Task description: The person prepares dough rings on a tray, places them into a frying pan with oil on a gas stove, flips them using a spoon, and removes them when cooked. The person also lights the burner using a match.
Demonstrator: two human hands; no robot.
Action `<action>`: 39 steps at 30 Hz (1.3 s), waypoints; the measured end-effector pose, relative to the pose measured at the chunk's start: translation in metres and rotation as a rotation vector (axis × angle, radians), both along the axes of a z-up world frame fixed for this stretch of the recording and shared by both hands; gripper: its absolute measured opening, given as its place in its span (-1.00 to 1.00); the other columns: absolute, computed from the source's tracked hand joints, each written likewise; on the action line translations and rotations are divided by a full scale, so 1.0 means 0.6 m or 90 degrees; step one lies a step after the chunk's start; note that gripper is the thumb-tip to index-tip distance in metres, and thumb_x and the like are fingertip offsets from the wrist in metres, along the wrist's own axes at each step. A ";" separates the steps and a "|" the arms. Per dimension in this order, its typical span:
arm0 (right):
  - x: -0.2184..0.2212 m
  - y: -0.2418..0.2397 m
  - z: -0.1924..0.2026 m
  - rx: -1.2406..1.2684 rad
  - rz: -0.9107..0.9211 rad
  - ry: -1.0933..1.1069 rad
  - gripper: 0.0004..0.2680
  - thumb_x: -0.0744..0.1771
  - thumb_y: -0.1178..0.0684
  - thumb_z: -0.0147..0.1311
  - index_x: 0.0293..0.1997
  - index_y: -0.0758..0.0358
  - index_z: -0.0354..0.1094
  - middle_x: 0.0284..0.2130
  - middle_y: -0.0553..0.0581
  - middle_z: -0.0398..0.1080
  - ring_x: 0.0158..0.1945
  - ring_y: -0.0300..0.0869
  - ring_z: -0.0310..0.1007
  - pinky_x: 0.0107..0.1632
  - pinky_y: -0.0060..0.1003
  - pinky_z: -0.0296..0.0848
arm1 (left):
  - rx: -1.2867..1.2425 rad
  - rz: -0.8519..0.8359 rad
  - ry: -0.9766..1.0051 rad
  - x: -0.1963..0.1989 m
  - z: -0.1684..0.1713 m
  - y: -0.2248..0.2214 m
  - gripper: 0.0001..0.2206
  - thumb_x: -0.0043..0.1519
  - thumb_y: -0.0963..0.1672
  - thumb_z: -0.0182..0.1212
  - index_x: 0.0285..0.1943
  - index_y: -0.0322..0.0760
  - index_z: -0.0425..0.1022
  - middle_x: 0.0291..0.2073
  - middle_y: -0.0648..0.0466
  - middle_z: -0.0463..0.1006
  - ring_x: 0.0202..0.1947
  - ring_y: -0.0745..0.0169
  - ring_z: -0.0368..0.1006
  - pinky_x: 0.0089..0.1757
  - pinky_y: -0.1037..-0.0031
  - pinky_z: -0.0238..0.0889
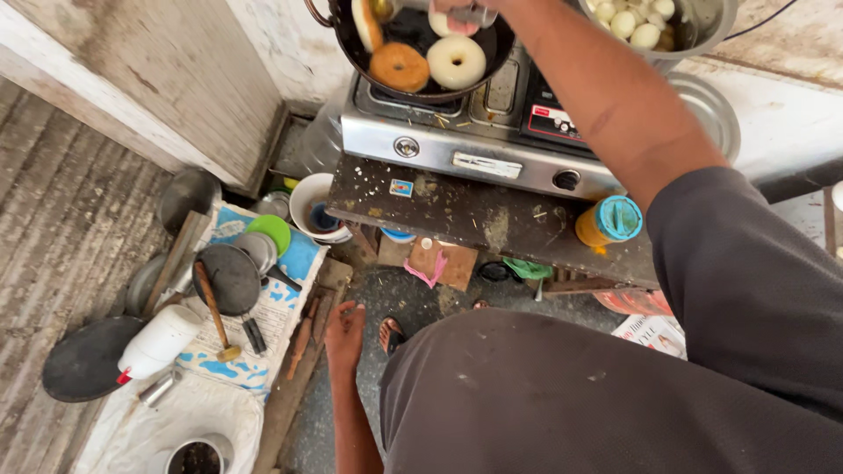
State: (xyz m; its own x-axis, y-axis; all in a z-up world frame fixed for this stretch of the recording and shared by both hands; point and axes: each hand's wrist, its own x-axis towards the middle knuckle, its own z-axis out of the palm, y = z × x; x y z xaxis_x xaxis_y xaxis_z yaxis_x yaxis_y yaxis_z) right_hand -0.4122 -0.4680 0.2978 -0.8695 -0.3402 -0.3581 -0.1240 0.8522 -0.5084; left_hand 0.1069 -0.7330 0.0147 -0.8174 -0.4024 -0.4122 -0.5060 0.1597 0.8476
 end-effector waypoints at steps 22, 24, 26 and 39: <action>0.086 0.140 0.059 0.168 -0.190 0.071 -0.91 0.33 0.29 0.04 -0.26 0.59 0.42 -0.54 0.38 0.48 -0.54 -0.04 0.53 -0.49 -0.15 0.53 | -0.025 0.023 -0.029 0.032 -0.031 -0.010 -0.63 0.23 0.02 0.30 0.12 -0.22 0.53 -0.19 -0.06 0.68 -0.15 0.13 0.60 -0.11 0.32 0.40; 0.090 0.122 0.063 0.177 -0.190 0.075 -0.90 0.32 0.31 0.04 -0.28 0.63 0.44 -0.52 0.39 0.50 -0.53 -0.03 0.54 -0.48 -0.16 0.53 | -0.015 0.018 -0.023 0.022 -0.016 -0.007 -0.63 0.23 0.01 0.29 0.12 -0.22 0.53 -0.21 -0.08 0.69 -0.16 0.11 0.63 -0.11 0.33 0.41; 0.076 0.110 0.050 0.164 -0.207 0.070 -0.90 0.31 0.32 0.04 -0.27 0.64 0.43 -0.49 0.39 0.50 -0.52 -0.03 0.53 -0.48 -0.14 0.51 | 0.000 0.016 -0.014 0.007 0.000 -0.007 -0.64 0.23 0.01 0.29 0.13 -0.22 0.53 -0.21 -0.07 0.70 -0.16 0.14 0.63 -0.10 0.35 0.41; -0.090 0.168 -0.044 0.095 -0.110 0.020 -0.82 0.39 0.08 0.03 -0.24 0.44 0.45 -0.47 0.24 0.49 -0.52 -0.13 0.46 -0.43 -0.24 0.49 | 0.152 0.029 0.097 -0.059 0.056 0.005 -0.64 0.24 -0.07 0.30 0.14 -0.34 0.48 -0.26 -0.02 0.67 -0.26 0.32 0.53 -0.18 0.46 0.38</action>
